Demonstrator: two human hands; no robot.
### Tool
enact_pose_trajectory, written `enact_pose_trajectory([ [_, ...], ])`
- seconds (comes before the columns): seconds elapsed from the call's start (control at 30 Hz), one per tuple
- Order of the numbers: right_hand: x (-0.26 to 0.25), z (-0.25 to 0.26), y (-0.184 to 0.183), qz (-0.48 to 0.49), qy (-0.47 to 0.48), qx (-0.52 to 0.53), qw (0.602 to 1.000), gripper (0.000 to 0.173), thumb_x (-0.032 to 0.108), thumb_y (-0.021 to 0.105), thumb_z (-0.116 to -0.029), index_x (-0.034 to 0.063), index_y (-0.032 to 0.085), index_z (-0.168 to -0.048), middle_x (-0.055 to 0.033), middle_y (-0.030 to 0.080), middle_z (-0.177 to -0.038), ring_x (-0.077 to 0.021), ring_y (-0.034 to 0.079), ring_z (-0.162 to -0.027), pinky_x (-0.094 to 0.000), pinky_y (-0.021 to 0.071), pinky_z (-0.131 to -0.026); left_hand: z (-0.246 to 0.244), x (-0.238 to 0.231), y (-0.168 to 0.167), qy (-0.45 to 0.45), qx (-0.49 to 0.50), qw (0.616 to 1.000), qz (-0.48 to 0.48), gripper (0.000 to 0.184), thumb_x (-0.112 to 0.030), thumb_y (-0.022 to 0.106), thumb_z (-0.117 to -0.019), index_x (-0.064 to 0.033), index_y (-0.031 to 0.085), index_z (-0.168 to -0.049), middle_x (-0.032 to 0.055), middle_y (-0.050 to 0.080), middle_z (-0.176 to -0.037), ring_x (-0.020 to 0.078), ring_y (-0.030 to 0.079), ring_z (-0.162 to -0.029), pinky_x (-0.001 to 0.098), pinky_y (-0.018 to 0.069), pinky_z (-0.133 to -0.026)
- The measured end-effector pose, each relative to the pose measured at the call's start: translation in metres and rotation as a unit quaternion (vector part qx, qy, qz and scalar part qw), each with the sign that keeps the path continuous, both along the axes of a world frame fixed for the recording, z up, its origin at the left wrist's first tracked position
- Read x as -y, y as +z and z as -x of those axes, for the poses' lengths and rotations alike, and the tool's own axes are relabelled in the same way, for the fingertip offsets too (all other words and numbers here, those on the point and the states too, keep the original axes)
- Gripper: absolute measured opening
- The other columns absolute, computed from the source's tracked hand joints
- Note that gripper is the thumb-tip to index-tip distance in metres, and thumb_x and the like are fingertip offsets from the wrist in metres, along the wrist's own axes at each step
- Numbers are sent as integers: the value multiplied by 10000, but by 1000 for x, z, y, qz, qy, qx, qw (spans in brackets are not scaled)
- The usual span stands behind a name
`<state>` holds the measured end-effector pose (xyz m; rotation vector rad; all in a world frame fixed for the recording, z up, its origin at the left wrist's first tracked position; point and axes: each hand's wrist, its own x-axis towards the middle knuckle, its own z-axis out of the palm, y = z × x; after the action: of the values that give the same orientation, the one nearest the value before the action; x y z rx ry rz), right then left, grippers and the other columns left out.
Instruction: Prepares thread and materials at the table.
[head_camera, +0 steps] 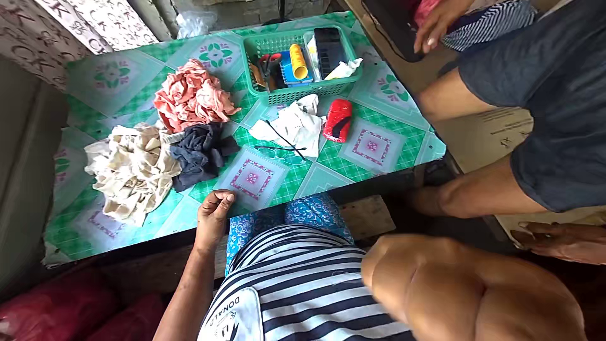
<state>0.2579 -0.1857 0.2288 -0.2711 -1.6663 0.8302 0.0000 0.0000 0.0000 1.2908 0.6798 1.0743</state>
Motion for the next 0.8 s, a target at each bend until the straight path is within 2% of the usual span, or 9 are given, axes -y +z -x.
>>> enact_pose_trajectory([
  [0.1,-5,-12,-15,15,-77,17,997,132,151,623,-1022,37,685,-997,-21,666,-848,-44,613,-752,-177,505,-685,1,0,-1,0,-5,1000,4,60,-116,661,-970,-144,709,-945,-30,738,-967,90,694,-938,306,573,-896],
  [0.23,-9,-16,-34,30,-178,11,984,124,181,641,-1018,70,691,-1043,33,664,-864,30,569,-739,-113,453,-651,2,-2,-3,-12,-1,1000,-3,51,-125,678,-960,-143,709,-924,-28,731,-967,92,688,-943,310,566,-894],
  [0.37,-11,-15,-39,38,-203,6,978,126,176,651,-1015,74,700,-1069,40,681,-900,45,577,-762,-96,454,-674,2,-1,-6,-3,17,1000,-2,34,-137,708,-948,-148,706,-915,-27,735,-959,95,693,-940,313,568,-897],
  [0.43,-13,-12,-41,29,-217,9,976,114,158,644,-1018,61,692,-1056,32,670,-887,49,573,-758,-90,453,-676,1,2,-7,11,-8,1000,-19,45,-135,652,-978,-139,653,-934,-30,726,-939,94,695,-917,319,572,-884],
  [0.5,-16,-11,-45,21,-231,10,973,101,126,646,-1013,41,686,-1049,14,679,-894,43,586,-772,-93,467,-691,1,8,-3,41,-94,991,-91,128,-161,559,-1025,-82,611,-939,-26,689,-904,76,686,-883,304,581,-864],
  [0.6,-27,-23,-60,27,-271,24,962,92,101,642,-1013,33,681,-1059,18,696,-913,65,593,-767,-80,487,-699,11,12,1,152,-245,925,-246,397,-253,491,-1070,35,663,-859,73,633,-815,96,625,-843,277,525,-833],
  [0.67,-37,-36,-83,53,-315,30,947,95,84,642,-1007,30,698,-1062,44,707,-909,99,575,-742,-60,482,-679,25,6,2,242,-316,867,-301,475,-267,471,-1081,83,666,-824,168,639,-794,202,622,-850,334,496,-840],
  [0.73,-48,-49,-111,92,-360,23,928,98,76,650,-994,34,716,-1053,75,712,-891,118,560,-722,-55,471,-657,39,-5,3,305,-374,822,-304,500,-267,446,-1077,134,670,-879,292,657,-922,365,634,-971,452,477,-928],
  [0.8,-57,-61,-140,138,-400,13,906,96,75,658,-980,23,723,-1028,85,696,-856,112,539,-692,-68,458,-630,46,-14,2,337,-416,797,-279,502,-292,410,-1085,136,659,-1006,353,637,-1082,475,598,-1112,540,435,-1018],
])
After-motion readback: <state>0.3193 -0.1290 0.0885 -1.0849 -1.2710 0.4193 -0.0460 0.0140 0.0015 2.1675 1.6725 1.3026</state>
